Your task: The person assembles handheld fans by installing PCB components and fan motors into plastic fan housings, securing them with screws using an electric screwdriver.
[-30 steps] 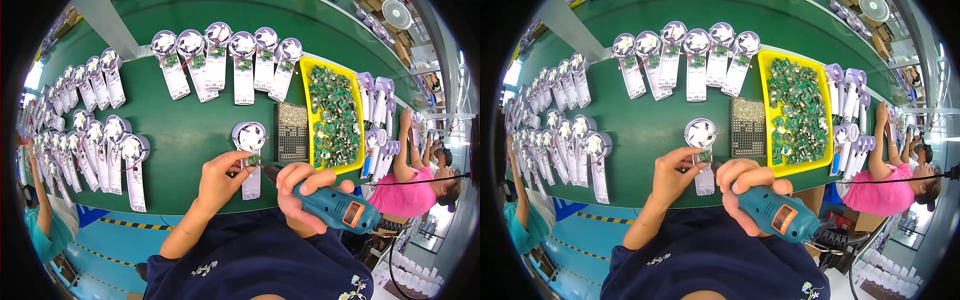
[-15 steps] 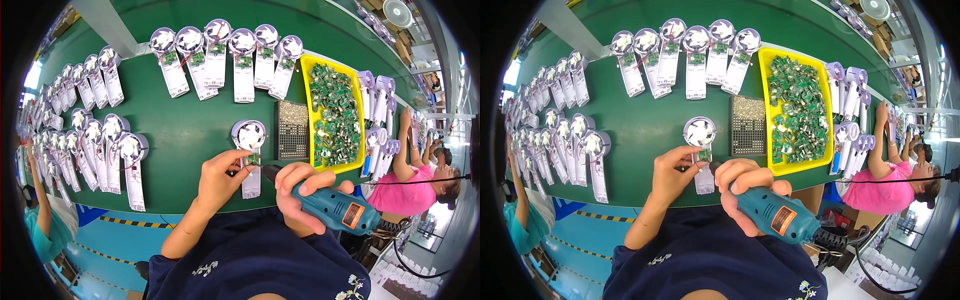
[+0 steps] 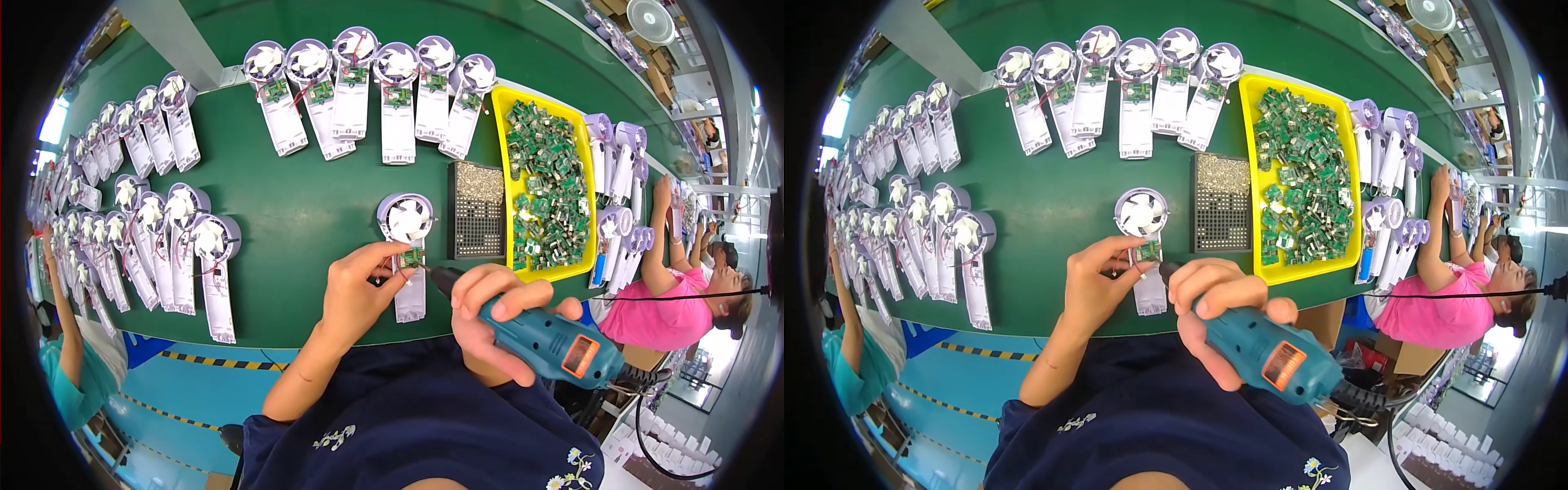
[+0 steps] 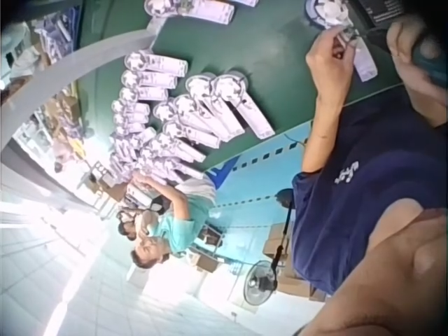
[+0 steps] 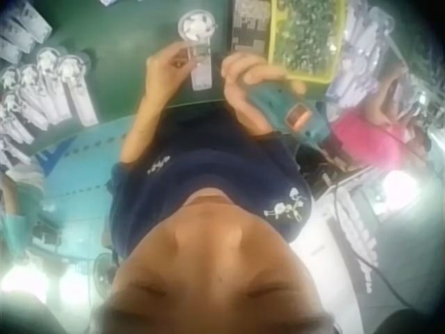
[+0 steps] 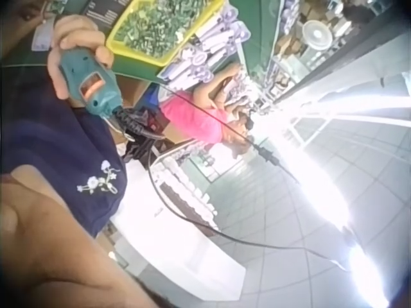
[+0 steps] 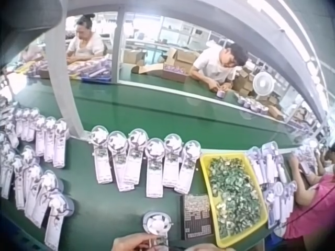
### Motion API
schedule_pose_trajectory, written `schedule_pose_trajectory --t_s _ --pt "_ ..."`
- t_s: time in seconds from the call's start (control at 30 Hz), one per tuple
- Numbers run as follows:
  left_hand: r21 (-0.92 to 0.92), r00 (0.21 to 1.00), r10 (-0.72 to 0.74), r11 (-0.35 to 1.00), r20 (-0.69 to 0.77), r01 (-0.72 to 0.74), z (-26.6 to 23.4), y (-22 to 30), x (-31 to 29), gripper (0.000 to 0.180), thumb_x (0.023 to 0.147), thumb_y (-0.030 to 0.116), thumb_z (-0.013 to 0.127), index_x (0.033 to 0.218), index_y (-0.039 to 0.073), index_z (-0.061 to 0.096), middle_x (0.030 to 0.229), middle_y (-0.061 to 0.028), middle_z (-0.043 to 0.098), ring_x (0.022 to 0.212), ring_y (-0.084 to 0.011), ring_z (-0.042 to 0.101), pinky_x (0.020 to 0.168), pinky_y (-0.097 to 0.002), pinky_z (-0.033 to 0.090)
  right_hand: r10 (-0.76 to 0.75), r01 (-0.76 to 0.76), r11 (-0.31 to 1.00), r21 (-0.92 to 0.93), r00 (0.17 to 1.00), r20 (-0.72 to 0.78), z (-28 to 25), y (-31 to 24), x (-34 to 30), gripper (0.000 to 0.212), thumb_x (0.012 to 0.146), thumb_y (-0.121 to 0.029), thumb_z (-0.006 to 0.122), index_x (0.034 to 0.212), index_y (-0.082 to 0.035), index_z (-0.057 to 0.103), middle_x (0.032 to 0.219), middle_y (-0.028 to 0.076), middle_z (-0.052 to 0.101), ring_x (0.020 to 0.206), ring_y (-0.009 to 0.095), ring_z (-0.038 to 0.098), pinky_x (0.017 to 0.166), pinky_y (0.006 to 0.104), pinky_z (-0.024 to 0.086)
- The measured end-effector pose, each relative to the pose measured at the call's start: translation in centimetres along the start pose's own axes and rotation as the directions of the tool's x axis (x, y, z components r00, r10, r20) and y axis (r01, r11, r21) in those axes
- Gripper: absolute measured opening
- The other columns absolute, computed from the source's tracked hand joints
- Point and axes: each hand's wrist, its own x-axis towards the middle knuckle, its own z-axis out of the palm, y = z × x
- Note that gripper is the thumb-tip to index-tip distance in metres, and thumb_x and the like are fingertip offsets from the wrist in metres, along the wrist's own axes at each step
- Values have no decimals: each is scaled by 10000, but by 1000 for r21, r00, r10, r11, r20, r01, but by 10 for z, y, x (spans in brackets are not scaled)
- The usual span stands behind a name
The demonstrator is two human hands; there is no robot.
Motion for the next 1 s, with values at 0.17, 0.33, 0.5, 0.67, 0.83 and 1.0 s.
schedule_pose_trajectory --t_s 0.17,0.33,0.5,0.67,0.83,1.0 --pt "1 1000 4 1000 -3 -4 1 -1 0 329 741 -22 791 1052 23 691 906 -114 697 739 -165 692 672 -268 604 131 -118 985 -127 986 103 -2 -7 2 895 854 -661 564 1505 -179 183 948 74 523 535 222 548 441 343 476" --pt "2 1000 4 1000 -4 -4 1 -1 -1 326 748 -16 790 1056 17 690 904 -116 699 737 -164 692 671 -268 603 105 -94 990 -101 988 112 -3 -3 1 886 856 -622 595 1495 -165 185 941 79 528 529 225 549 436 350 477" --pt "8 1000 9 1000 -1 -9 0 0 -1 329 750 -7 794 1062 17 690 911 -118 702 732 -163 690 671 -268 601 187 -197 980 33 962 199 -6 -6 13 934 777 -413 806 1475 -121 258 953 148 578 581 278 566 464 358 446" --pt "13 1000 12 1000 -5 -12 1 -1 -2 326 755 0 792 1064 17 691 917 -117 702 732 -162 686 666 -269 598 184 -188 982 28 977 112 1 -6 5 918 793 -394 794 1492 -127 262 932 136 593 627 273 582 515 379 477" --pt "18 999 52 998 -9 -52 1 -2 -2 321 769 -3 778 1075 21 683 931 -110 695 728 -163 678 651 -270 594 183 -188 982 25 974 137 0 -6 6 912 800 -412 785 1492 -128 262 919 128 597 625 269 587 517 373 488" --pt "43 997 76 996 8 -77 1 -1 -1 320 779 -12 761 1085 26 673 976 -113 684 731 -180 683 645 -273 592 241 -249 968 28 956 167 -3 -8 10 891 808 -420 781 1483 -133 275 924 123 598 623 267 590 517 354 493"
